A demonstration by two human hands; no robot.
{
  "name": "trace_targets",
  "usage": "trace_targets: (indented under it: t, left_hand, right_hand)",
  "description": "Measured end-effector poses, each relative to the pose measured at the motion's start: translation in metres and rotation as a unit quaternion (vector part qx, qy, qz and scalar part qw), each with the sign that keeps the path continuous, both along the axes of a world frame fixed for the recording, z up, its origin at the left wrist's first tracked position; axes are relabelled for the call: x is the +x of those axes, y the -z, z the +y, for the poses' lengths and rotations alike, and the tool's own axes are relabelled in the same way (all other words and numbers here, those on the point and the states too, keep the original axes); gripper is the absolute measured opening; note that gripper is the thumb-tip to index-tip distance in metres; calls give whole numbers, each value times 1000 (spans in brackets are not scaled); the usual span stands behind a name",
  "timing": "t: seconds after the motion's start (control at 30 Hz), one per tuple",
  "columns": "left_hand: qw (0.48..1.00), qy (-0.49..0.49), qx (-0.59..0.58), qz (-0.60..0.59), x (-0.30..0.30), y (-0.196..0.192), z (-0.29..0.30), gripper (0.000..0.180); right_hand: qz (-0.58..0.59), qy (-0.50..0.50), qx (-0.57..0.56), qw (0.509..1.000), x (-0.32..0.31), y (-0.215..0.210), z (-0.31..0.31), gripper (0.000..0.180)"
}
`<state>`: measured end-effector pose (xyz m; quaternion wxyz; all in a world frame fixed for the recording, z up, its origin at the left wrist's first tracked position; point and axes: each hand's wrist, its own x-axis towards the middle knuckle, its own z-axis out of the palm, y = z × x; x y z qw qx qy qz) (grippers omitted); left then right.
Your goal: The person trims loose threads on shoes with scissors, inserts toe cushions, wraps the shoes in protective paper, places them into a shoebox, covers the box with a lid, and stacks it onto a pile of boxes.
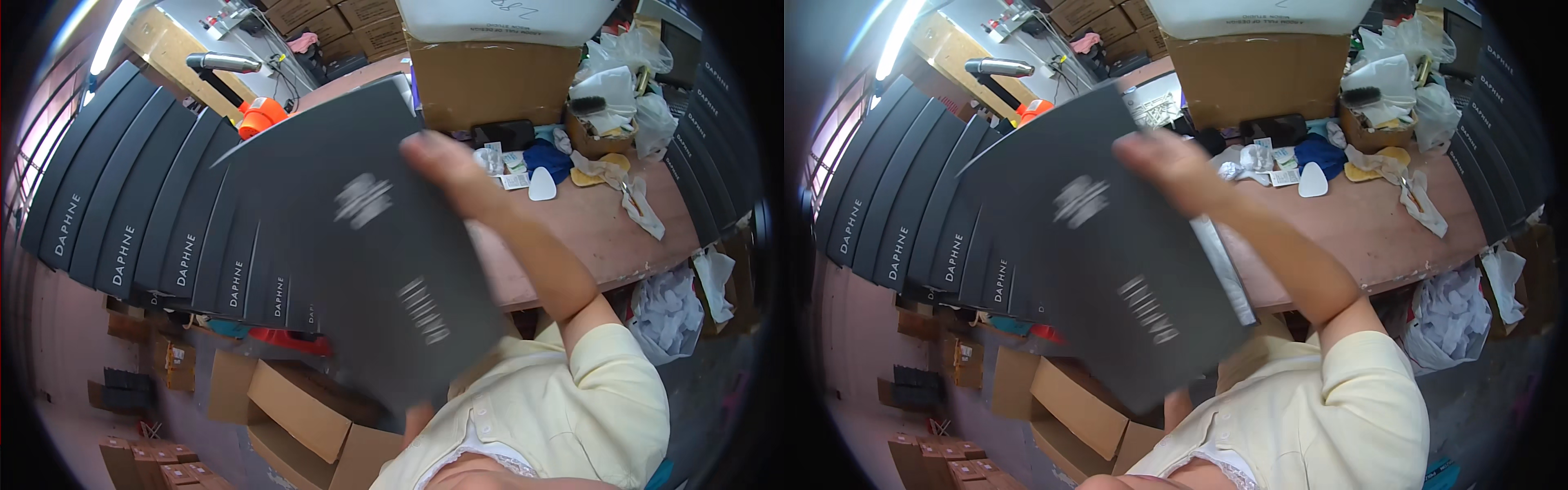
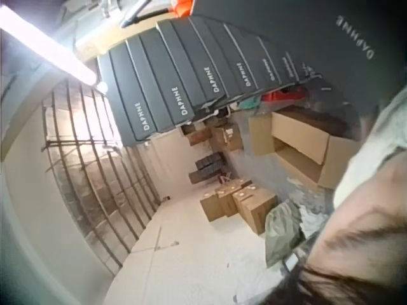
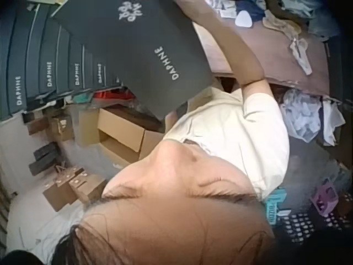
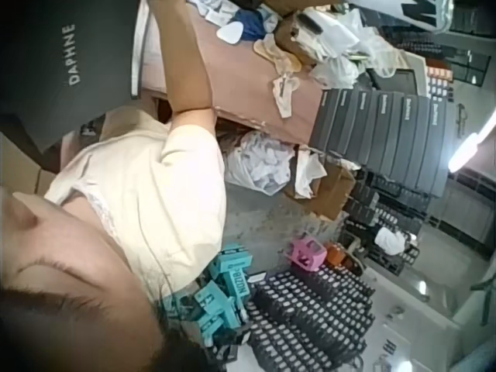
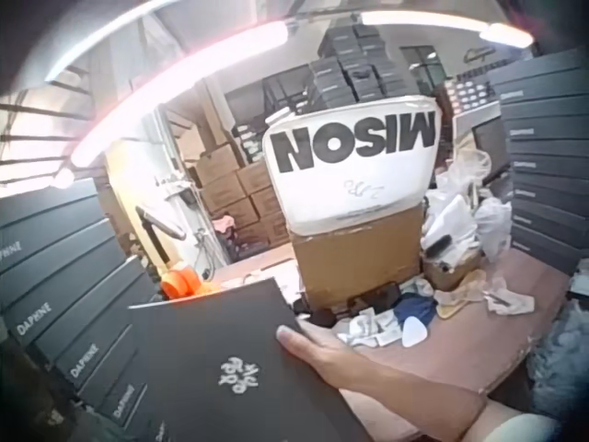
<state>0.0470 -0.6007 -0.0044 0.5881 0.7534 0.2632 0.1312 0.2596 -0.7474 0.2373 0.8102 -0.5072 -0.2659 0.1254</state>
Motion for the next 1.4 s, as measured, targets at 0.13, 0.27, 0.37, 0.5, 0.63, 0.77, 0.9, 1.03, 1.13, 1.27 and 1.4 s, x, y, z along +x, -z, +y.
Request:
trace_targets:
  t: [0.13, 0.27, 0.37, 0.5, 0.63, 0.77, 0.9, 1.03, 1.13, 1.27, 1.4]
  left_hand:
    - [992, 70, -81, -73, -3, -9, -31, 58]
    - [975, 142, -116, -124, 2, -6, -32, 57]
    - [937, 147, -243, -203, 34, -11, -18, 59]
    - [973, 90, -167, -131, 76, -33, -9, 56]
    - [990, 84, -34, -111, 89, -11, -4, 42]
    - [978, 76, -139, -138, 88, 15, -9, 39]
    - [956, 62, -249, -143, 98, 9, -24, 43]
    - [946, 89, -284, -127, 96, 8, -26, 47]
    - [860, 77, -491, -112, 95, 24, -42, 50]
    - [904, 132, -339, -224, 101, 53, -51, 63]
    - [841, 228, -403, -278, 127, -136, -164, 55]
  right_hand:
    - [275, -44, 52, 959, 67, 172, -93, 43]
    - [293, 93, -101, 946, 50, 226, -81, 52]
    - [178, 108, -150, 966, 63, 231, -59, 50]
    - [-84, 199, -416, 884, 60, 217, -21, 53]
    - [-76, 241, -479, 841, 45, 211, -10, 47]
    - [-77, 205, -523, 824, 40, 199, -16, 46]
    - [-64, 197, -512, 834, 57, 220, -19, 50]
    - [85, 29, -205, 975, 32, 251, -55, 54]
    - [41, 78, -194, 977, -21, 274, -87, 56]
    - [138, -5, 32, 990, -71, 162, -170, 60]
    - [-273, 87, -85, 954, -116, 73, -289, 71]
